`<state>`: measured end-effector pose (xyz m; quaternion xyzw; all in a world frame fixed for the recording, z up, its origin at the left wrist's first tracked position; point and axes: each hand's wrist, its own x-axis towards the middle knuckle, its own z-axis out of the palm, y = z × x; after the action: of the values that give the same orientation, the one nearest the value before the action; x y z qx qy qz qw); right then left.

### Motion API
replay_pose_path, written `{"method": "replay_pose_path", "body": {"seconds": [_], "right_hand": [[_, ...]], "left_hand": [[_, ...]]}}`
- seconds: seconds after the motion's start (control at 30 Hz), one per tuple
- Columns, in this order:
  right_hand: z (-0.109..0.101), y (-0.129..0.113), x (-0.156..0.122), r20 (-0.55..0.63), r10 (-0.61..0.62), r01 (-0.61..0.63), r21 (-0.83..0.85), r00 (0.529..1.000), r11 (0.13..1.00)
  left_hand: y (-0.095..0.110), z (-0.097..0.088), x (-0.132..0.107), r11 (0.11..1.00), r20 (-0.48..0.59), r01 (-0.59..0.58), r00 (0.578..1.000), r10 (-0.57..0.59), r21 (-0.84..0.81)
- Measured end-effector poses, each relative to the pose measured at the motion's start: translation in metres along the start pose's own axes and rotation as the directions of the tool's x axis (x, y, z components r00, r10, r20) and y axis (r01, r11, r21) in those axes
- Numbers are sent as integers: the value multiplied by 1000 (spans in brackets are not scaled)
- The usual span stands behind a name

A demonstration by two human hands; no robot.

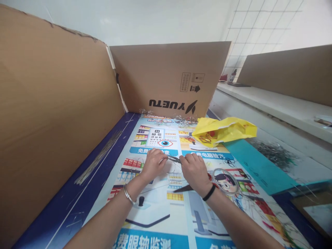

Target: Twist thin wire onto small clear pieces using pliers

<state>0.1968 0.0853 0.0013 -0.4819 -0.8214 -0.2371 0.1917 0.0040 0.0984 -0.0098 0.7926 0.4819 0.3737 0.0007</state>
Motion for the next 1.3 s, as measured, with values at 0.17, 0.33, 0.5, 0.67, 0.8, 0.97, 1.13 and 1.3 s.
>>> {"method": "replay_pose_path", "body": {"seconds": [0.17,0.33,0.5,0.67,0.8,0.97,1.13,1.3], "right_hand": [[0,2,1,22,-41,41,22,999,999],[0,2,0,12,-42,42,5,999,999],[-1,0,-1,7,-46,46,-26,999,999],[-1,-1,-2,1,-52,52,-44,999,998],[0,-2,-2,12,-56,57,-43,998,997],[2,-1,-3,12,-52,52,-30,999,998],[3,-1,-3,2,-48,48,-26,999,999],[1,0,-1,29,-24,23,41,999,999]], "left_hand": [[0,-1,1,999,2,38,999,-38,-33],[0,0,2,997,10,40,999,-39,-66],[-1,0,2,995,23,38,999,-36,-94],[0,0,3,992,18,51,999,-49,-118],[1,-1,3,989,30,54,998,-51,-135],[1,-2,4,987,46,56,998,-50,-148],[1,-2,5,984,55,47,998,-38,-173],[1,-3,6,982,81,48,996,-34,-181]]}}
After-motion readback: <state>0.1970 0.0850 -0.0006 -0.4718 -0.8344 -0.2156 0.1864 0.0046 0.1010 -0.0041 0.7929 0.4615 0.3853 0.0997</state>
